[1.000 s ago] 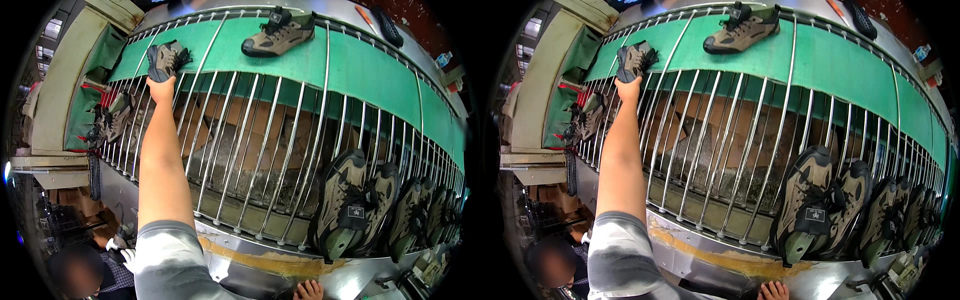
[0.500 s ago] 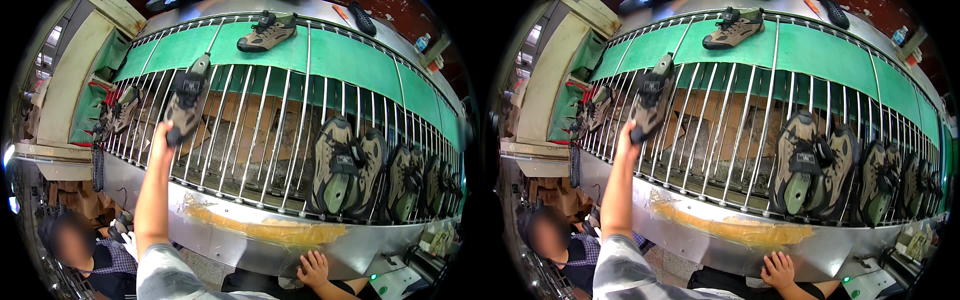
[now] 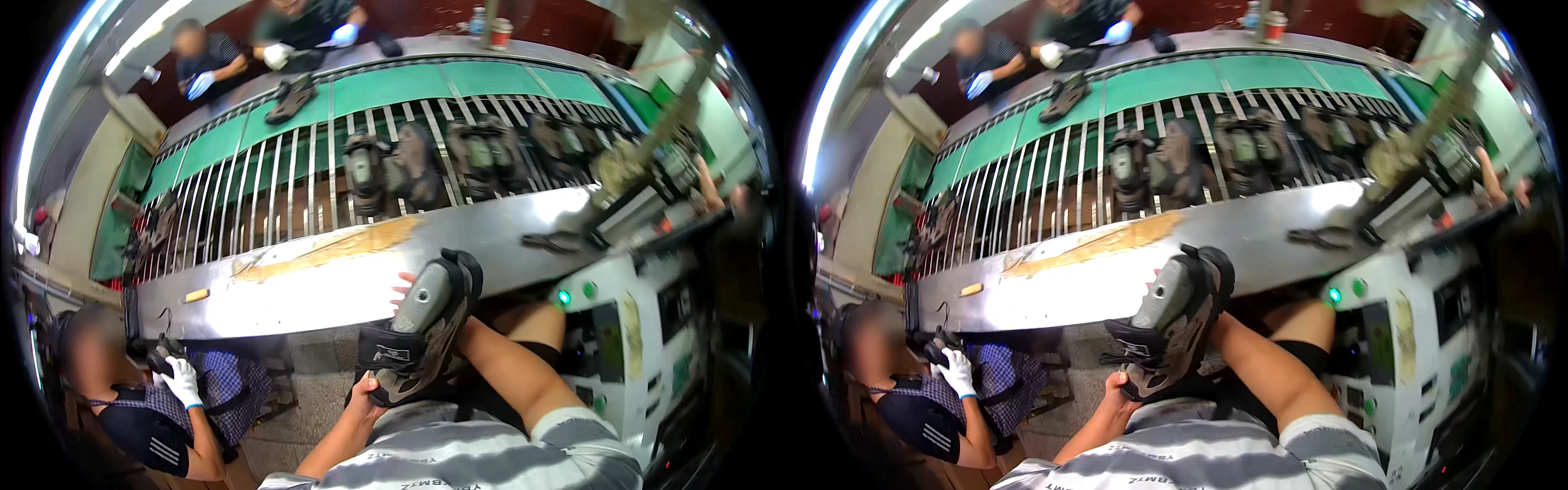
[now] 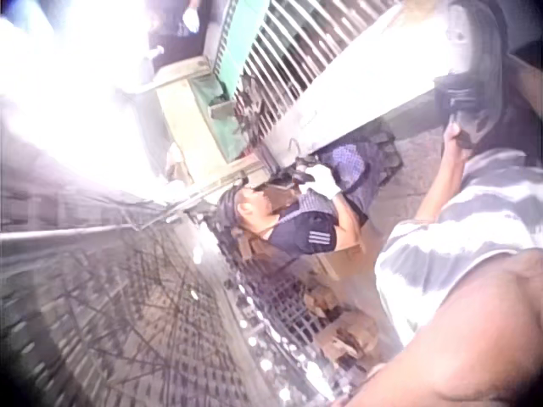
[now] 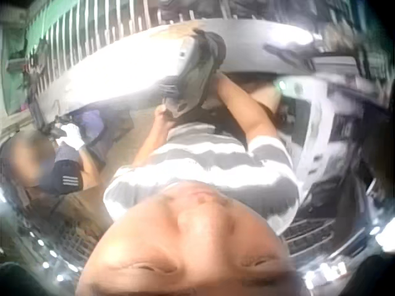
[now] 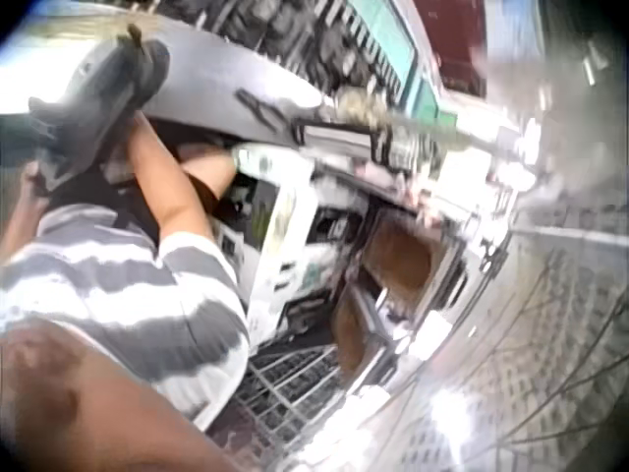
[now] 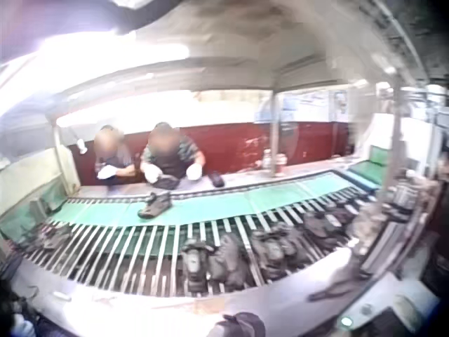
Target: The person picks up shoe components from a conveyor belt, places them into a manufacturing machine, presses buttons to operate the machine, and returns the processed shoes to the conveyor belt.
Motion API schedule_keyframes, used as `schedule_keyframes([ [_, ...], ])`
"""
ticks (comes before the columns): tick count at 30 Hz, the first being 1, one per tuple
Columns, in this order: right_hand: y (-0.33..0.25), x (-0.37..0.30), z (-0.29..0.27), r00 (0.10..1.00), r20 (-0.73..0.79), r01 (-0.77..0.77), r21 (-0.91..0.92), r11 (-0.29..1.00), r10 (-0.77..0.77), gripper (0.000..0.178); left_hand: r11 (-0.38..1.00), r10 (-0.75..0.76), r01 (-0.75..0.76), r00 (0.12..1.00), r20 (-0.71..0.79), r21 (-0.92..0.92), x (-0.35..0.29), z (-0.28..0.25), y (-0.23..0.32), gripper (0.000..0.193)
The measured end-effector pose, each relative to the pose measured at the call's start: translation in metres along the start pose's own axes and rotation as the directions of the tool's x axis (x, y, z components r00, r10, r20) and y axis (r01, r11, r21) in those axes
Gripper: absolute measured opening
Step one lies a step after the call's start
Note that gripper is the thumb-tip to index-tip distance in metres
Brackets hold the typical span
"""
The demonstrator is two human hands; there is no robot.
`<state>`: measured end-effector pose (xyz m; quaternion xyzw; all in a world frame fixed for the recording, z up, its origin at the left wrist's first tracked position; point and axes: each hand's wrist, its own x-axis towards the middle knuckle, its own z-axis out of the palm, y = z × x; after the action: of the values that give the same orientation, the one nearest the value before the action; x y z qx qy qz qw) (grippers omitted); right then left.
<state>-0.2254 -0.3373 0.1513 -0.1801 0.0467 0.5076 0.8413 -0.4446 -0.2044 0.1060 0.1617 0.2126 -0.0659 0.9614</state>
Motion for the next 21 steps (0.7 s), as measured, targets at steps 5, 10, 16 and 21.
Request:
schedule_keyframes([
  [5, 0.035, -0.137, -0.138, 0.827, 0.077, 0.559, -0.016, 0.829, -0.557, 0.053, 0.977, -0.177, 0.156, 0.974, 0.141, 0.148, -0.027, 0.047, -0.063, 0.075],
  [10, 0.01, -0.282, -0.061, 0.802, 0.065, 0.56, 0.261, 0.786, -0.594, 0.06, 0.932, -0.204, 0.108, 0.945, 0.255, 0.345, 0.016, 0.11, -0.106, 0.076],
  [16, 0.045, -0.372, -0.058, 0.958, 0.131, 0.157, 0.507, 0.848, -0.256, 0.073, 0.838, -0.254, 0.037, 0.91, 0.328, 0.545, 0.08, 0.154, -0.163, 0.063],
  [21, 0.065, -0.387, -0.071, 0.917, 0.103, 0.28, 0.525, 0.804, -0.386, 0.079, 0.761, -0.357, 0.071, 0.876, 0.325, 0.645, 0.107, 0.19, -0.204, 0.058],
])
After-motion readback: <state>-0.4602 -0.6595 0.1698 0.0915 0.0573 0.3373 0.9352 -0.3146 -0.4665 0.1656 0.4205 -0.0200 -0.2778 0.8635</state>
